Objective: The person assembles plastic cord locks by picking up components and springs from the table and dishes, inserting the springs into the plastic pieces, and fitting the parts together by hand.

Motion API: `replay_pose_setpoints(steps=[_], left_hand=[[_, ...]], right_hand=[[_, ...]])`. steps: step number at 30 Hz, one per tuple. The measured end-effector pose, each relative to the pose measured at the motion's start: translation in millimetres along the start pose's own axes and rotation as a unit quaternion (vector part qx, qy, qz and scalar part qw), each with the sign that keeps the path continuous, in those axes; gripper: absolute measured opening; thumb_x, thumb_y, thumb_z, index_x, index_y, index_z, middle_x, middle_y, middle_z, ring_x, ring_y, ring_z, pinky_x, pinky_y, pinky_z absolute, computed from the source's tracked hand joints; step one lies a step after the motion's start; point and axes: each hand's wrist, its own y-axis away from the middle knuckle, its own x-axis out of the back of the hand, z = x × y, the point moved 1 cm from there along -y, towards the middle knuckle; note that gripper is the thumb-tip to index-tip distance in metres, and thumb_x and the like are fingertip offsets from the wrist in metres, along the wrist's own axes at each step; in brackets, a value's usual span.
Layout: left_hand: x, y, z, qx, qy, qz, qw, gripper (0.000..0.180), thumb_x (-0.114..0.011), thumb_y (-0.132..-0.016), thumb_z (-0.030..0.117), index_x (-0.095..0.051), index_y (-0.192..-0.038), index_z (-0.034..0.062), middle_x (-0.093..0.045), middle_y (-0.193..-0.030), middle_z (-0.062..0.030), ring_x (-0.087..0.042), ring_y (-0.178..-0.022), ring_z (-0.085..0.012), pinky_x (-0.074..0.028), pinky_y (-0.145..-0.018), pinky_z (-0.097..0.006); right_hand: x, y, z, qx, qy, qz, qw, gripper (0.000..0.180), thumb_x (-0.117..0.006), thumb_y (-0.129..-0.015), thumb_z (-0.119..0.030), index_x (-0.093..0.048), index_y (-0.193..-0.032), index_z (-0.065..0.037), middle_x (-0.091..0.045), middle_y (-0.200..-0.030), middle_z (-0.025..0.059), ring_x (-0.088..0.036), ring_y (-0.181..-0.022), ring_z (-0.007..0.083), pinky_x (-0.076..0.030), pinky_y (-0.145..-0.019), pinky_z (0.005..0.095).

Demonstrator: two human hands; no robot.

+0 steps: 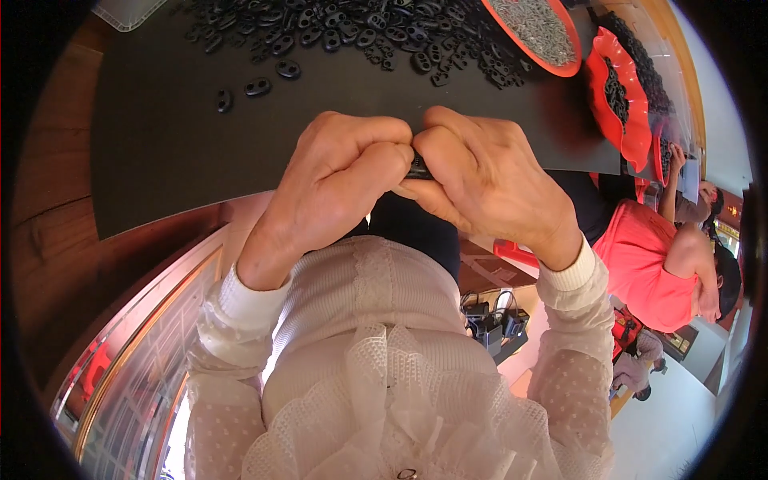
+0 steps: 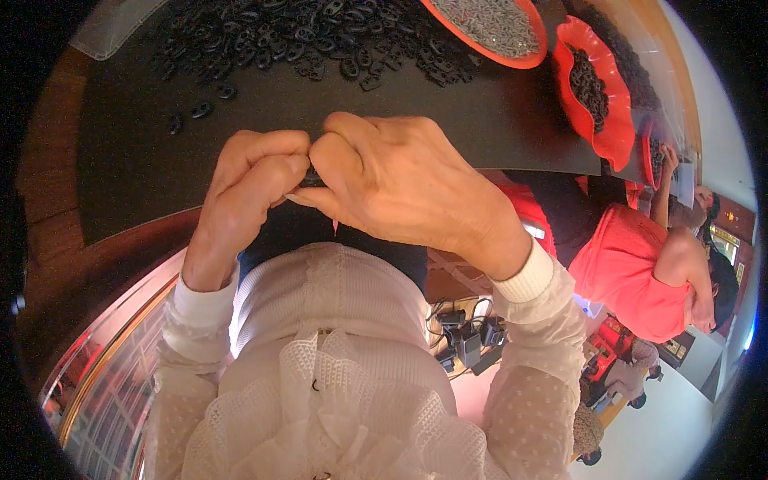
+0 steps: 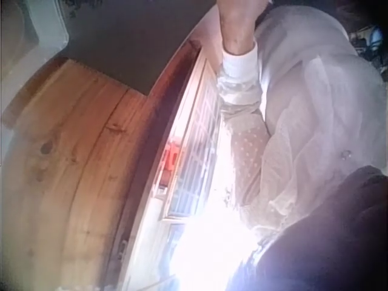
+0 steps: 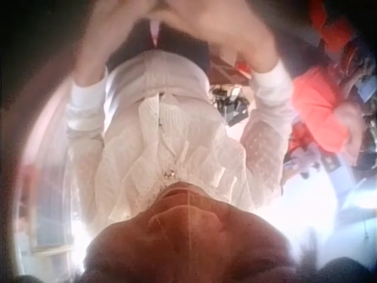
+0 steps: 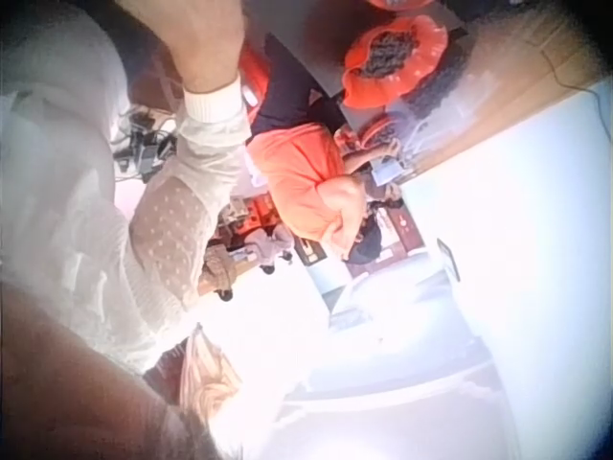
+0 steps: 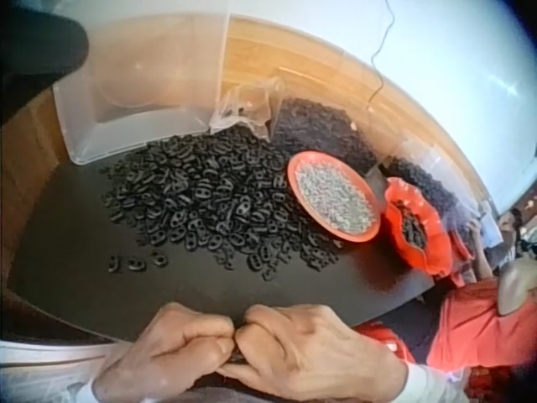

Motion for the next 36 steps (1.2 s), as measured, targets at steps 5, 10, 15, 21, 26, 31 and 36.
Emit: replay_pose_setpoints(steps=[5,10,15,21,26,31,36], left_hand=[[-1,-1,-2,-0.004,-0.01,0.012,1.0,0.022,-0.047,-0.078,0.012,-0.039,-0.064,-0.0028,-0.029,-0.054,-0.0094,-0.03,-0.048,-0.0123,-0.027,-0.045,-0.033],[0,-1,-3,0.003,0.019,0.008,1.0,0.022,-0.047,-0.078,0.011,-0.037,-0.064,-0.0021,-0.028,-0.054,-0.0083,-0.028,-0.05,-0.0113,-0.026,-0.045,-0.033],[2,0,-4,0.002,0.029,0.0,1.0,0.022,-0.047,-0.078,0.011,-0.036,-0.063,-0.0018,-0.03,-0.055,-0.0059,-0.029,-0.051,-0.0096,-0.026,-0.045,-0.031],[-3,3,-1,0.033,0.058,0.017,0.998,0.019,-0.046,-0.077,0.01,-0.041,-0.063,-0.0016,-0.036,-0.054,-0.0034,-0.032,-0.051,-0.0081,-0.027,-0.046,-0.029],[-3,0,-3,0.029,0.057,0.038,0.997,0.018,-0.046,-0.077,0.01,-0.043,-0.063,-0.0018,-0.037,-0.054,-0.0021,-0.033,-0.053,-0.0074,-0.027,-0.047,-0.028],[-5,-1,1,0.044,0.06,0.011,0.997,0.017,-0.045,-0.076,0.007,-0.04,-0.062,-0.0013,-0.033,-0.055,-0.0009,-0.03,-0.054,-0.0069,-0.025,-0.047,-0.028],[-7,0,-5,0.033,0.056,0.018,0.998,0.018,-0.045,-0.075,0.006,-0.038,-0.06,-0.0008,-0.031,-0.054,-0.0003,-0.028,-0.052,-0.0066,-0.023,-0.046,-0.029]], right_hand=[[-5,-2,4,0.01,-0.037,-0.002,0.999,0.031,-0.072,-0.076,-0.022,-0.048,-0.073,-0.002,-0.05,-0.067,0.0098,-0.056,-0.055,0.0271,-0.045,-0.046,0.0362],[-8,-4,6,0.023,-0.043,0.004,0.999,0.03,-0.072,-0.076,-0.02,-0.048,-0.074,-0.002,-0.049,-0.064,0.01,-0.056,-0.055,0.0278,-0.044,-0.044,0.0375],[-8,-2,5,0.02,-0.042,0.014,0.999,0.033,-0.073,-0.075,-0.024,-0.047,-0.073,-0.003,-0.049,-0.067,0.0102,-0.056,-0.056,0.0273,-0.044,-0.046,0.0369],[0,8,5,-0.011,-0.064,0.05,0.997,0.041,-0.076,-0.069,-0.033,-0.053,-0.084,-0.003,-0.049,-0.074,0.0084,-0.056,-0.055,0.0259,-0.045,-0.048,0.0343],[1,12,1,-0.023,-0.05,0.08,0.995,0.04,-0.077,-0.068,-0.03,-0.055,-0.088,-0.003,-0.049,-0.076,0.0088,-0.056,-0.055,0.0254,-0.045,-0.049,0.0335],[-4,12,3,-0.005,-0.054,0.102,0.993,0.033,-0.076,-0.069,-0.022,-0.053,-0.083,-0.003,-0.049,-0.076,0.0091,-0.056,-0.056,0.0253,-0.046,-0.049,0.0338],[-2,10,-1,0.005,-0.068,0.111,0.991,0.026,-0.072,-0.072,-0.014,-0.049,-0.077,-0.002,-0.045,-0.072,0.0094,-0.054,-0.056,0.0259,-0.045,-0.047,0.0362]])
